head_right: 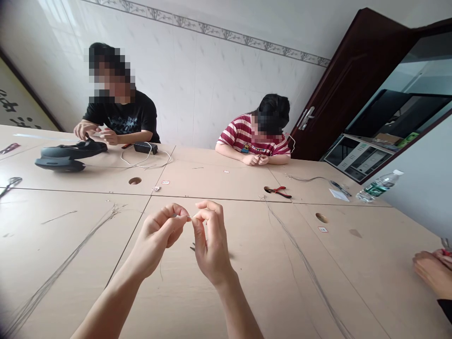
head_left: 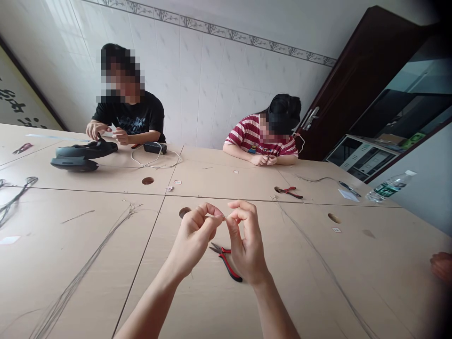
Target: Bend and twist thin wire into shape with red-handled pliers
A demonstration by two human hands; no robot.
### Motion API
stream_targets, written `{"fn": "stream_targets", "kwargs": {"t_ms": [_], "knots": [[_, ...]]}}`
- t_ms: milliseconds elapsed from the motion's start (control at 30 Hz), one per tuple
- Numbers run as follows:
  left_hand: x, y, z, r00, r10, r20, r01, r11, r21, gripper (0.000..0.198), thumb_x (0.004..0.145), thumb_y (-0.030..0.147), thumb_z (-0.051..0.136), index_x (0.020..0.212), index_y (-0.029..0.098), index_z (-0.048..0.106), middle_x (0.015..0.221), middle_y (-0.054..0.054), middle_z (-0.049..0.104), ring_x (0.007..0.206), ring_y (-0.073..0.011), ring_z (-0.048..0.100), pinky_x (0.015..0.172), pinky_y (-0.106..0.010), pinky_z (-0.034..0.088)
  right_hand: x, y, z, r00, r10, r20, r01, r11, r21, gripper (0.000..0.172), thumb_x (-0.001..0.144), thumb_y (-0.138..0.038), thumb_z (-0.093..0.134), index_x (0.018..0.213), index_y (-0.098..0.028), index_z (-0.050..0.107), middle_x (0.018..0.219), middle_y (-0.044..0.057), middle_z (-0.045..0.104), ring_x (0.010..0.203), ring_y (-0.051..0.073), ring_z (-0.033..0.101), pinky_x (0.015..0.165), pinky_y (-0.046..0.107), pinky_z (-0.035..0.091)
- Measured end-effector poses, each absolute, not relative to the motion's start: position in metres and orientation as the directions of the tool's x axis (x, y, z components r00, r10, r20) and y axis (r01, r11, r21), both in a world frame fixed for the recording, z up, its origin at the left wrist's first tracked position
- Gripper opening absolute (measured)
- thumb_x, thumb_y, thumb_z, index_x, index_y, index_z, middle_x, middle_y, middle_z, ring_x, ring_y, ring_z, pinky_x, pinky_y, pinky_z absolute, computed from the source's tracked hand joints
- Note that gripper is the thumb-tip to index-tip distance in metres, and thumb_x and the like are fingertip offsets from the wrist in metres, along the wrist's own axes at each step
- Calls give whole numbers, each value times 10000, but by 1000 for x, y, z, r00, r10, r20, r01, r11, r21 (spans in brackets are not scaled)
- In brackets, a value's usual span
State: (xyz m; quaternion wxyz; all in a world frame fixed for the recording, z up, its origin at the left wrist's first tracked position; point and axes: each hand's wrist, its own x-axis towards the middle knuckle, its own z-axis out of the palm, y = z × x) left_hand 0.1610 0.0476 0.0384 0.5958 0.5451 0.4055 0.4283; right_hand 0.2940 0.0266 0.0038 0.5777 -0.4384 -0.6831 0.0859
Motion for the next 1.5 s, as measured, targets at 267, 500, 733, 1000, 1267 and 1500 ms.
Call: {"fn": "stream_targets", "kwargs": {"t_ms": [267, 500, 733, 1000, 1267, 1500], "knots": [[160, 48, 38, 295, 956, -12, -53, 29, 998, 139, 844, 267, 491, 725, 194, 496, 516, 88, 270, 506, -77, 183, 468, -219, 160, 295, 26, 3, 37, 713, 700, 491, 597, -634, 134, 986, -123, 408, 953, -245, 452, 1053, 55, 488, 1143, 171, 491, 799, 291, 457], [158, 48, 40, 307, 952, 4, -45, 11, 999, 129, 829, 258, 480, 725, 189, 508, 504, 90, 271, 493, -74, 186, 458, -223, 154, 295, 25, 5, 14, 737, 675, 467, 592, -656, 129, 990, -140, 405, 950, -253, 453, 965, 39, 491, 1153, 179, 489, 802, 297, 456], [157, 47, 42, 316, 949, 0, -51, 17, 999, 135, 813, 272, 492, 708, 188, 507, 490, 96, 269, 480, -68, 182, 453, -222, 149, 297, 24, 5, 11, 768, 640, 452, 567, -688, 108, 997, -179, 407, 943, -247, 472, 1071, 56, 520, 1121, 178, 504, 813, 308, 459], [156, 48, 45, 342, 940, 3, -37, 11, 999, 144, 813, 274, 507, 700, 186, 520, 489, 95, 250, 479, -71, 176, 448, -221, 150, 299, 23, 7, -12, 779, 627, 425, 572, -702, 106, 1000, -207, 408, 941, -247, 486, 1055, 63, 527, 1091, 188, 511, 806, 330, 489], [155, 48, 43, 337, 941, 17, -38, -5, 999, 153, 826, 248, 489, 689, 187, 521, 498, 91, 246, 479, -71, 170, 446, -221, 140, 301, 23, 9, -27, 781, 624, 408, 578, -707, 109, 998, -193, 417, 941, -251, 489, 1043, 54, 531, 1089, 179, 507, 815, 324, 485], [155, 48, 45, 327, 945, 21, -40, -8, 999, 152, 805, 246, 503, 666, 185, 515, 495, 90, 282, 482, -69, 184, 450, -220, 149, 302, 24, 10, -30, 778, 628, 436, 576, -692, 101, 995, -206, 426, 927, -247, 488, 1028, 53, 536, 1083, 180, 521, 810, 319, 478]]}}
